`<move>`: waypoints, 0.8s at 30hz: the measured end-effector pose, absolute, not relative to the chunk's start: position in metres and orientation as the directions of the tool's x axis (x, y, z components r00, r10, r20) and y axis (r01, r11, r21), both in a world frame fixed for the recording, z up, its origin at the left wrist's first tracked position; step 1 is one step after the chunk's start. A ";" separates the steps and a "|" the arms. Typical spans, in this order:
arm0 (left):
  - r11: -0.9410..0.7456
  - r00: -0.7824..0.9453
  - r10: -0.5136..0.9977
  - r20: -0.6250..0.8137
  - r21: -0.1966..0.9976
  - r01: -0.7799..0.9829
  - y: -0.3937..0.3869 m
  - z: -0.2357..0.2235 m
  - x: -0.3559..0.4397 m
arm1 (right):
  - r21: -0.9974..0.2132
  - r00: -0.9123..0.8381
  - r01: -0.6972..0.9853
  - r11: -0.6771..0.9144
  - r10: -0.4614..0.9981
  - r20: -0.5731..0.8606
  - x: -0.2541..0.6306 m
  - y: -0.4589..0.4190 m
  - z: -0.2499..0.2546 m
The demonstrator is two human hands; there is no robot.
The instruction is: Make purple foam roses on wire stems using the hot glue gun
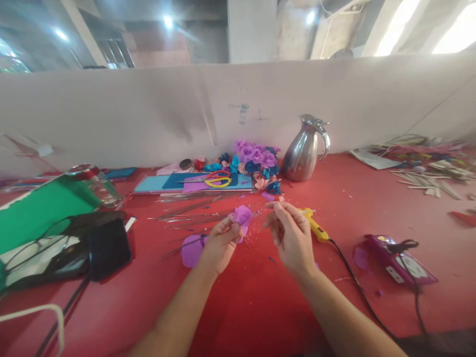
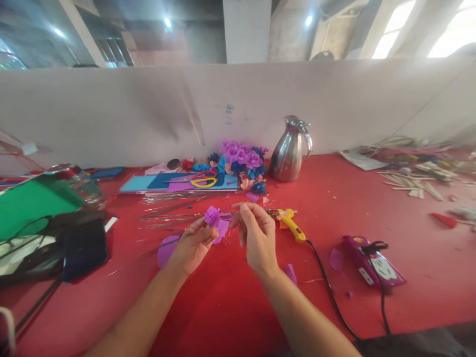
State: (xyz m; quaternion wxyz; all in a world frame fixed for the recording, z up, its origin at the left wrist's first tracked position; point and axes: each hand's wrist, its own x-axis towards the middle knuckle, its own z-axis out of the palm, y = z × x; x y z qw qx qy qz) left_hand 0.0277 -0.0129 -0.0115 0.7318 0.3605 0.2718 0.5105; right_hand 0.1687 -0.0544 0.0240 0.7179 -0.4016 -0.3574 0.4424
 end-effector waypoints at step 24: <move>0.330 0.379 0.919 -0.112 0.745 -0.580 -0.016 -0.011 0.025 | -0.975 0.073 -0.119 0.187 0.981 0.179 0.161 -0.041 0.008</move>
